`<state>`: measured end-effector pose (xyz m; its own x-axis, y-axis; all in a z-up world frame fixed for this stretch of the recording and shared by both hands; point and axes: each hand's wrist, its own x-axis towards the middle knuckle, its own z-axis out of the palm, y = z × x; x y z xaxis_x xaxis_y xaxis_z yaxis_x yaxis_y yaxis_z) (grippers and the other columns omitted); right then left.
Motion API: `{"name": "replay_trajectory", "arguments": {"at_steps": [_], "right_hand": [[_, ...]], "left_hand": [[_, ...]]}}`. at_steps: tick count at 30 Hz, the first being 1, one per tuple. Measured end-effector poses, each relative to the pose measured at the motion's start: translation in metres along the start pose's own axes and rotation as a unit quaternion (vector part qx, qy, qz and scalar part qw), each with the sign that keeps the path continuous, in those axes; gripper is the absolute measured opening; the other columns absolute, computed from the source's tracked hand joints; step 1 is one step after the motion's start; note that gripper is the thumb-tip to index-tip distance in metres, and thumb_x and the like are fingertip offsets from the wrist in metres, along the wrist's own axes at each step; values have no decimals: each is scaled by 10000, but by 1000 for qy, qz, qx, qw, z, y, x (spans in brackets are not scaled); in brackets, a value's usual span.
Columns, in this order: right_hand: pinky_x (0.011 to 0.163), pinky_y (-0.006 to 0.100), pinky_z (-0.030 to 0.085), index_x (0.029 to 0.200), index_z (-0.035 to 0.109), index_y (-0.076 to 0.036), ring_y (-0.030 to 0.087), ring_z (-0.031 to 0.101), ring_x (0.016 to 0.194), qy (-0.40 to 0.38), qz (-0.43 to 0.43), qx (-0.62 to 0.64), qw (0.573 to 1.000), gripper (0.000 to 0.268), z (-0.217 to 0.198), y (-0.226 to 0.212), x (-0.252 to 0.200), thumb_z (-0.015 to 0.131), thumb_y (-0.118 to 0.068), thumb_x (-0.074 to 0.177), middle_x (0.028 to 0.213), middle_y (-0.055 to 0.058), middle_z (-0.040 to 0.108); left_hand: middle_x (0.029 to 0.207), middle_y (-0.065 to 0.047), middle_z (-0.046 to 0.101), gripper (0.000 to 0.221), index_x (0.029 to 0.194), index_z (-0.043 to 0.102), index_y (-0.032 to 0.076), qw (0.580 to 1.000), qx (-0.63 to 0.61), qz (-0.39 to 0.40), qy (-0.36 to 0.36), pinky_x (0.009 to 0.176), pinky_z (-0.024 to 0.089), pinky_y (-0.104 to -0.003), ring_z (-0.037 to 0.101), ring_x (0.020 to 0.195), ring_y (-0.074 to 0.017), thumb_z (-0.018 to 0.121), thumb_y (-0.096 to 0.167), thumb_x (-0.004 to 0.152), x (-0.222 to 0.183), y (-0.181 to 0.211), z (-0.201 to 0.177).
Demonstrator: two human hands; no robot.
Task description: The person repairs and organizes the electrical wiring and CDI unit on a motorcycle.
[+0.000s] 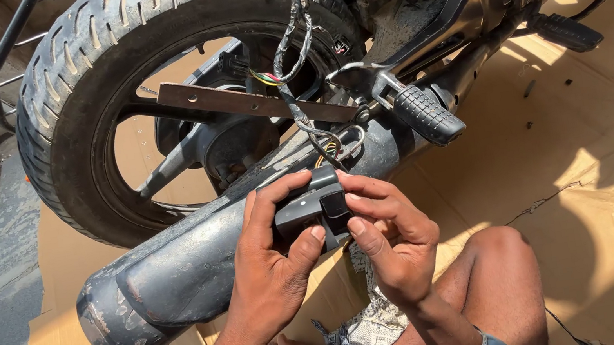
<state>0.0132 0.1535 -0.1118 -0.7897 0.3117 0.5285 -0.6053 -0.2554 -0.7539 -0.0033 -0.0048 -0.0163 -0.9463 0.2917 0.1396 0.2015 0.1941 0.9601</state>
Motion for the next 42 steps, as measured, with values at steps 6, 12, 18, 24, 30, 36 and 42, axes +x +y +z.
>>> {"name": "replay_trajectory", "arguments": {"at_steps": [6, 12, 18, 24, 30, 36, 42], "right_hand": [[1243, 427, 445, 1362, 615, 46, 329, 498, 1503, -134, -20, 58, 989, 416, -14, -6, 7, 698, 59, 954, 1564, 262, 484], [1118, 394, 523, 1462, 493, 16, 318, 575, 1374, -188, -102, -198, 956, 702, -17, -19, 35, 784, 3, 823, 1512, 213, 513], [1024, 384, 543, 1380, 564, -3, 316, 646, 1218, -214, -181, -306, 910, 679, -18, -28, 59, 828, -20, 754, 1377, 162, 644], [1014, 387, 558, 1290, 601, -3, 321, 688, 1187, -192, -201, -285, 917, 619, -27, -13, 60, 866, -5, 731, 1324, 173, 671], [971, 390, 598, 1212, 610, -9, 318, 733, 1126, -130, -253, -256, 924, 466, -39, 20, 48, 832, 61, 807, 1239, 209, 704], [949, 378, 625, 1248, 556, -26, 291, 755, 1083, -85, -279, -278, 915, 508, -43, 41, 35, 839, 35, 831, 1235, 238, 694], [972, 477, 643, 1329, 542, -40, 369, 732, 1135, -67, -259, -206, 941, 485, -61, 75, 12, 766, -9, 901, 1329, 308, 630]], "left_hand": [[1275, -69, 599, 477, 1413, 545, 79, 998, -46, 40, -5, 994, 510, -307, 593, 1154, -163, 657, 218, 971, -3, -11, -7], [1142, -67, 552, 507, 1456, 588, 87, 1000, -19, -7, -20, 694, 542, -283, 601, 866, -156, 686, 248, 985, -9, -12, -11], [1207, -64, 555, 495, 1438, 582, 130, 997, 56, 42, -40, 747, 558, -255, 612, 979, -126, 666, 234, 961, -2, 11, -13], [1573, -76, 536, 437, 1365, 598, 79, 997, 38, 48, -52, 817, 569, -261, 639, 1160, -135, 653, 111, 933, -9, 19, -35], [1192, -56, 756, 459, 1325, 606, 45, 994, 94, 63, 10, 863, 576, -269, 703, 1002, -104, 654, 19, 869, -12, 36, -56], [1226, -96, 764, 525, 1347, 610, 60, 990, 110, 82, 23, 865, 583, -298, 751, 1043, -175, 706, 6, 835, -2, 24, -40], [1220, -183, 721, 604, 1410, 568, 37, 981, 137, 135, 22, 923, 573, -375, 738, 1103, -303, 633, -54, 817, 3, 4, -27]]}}
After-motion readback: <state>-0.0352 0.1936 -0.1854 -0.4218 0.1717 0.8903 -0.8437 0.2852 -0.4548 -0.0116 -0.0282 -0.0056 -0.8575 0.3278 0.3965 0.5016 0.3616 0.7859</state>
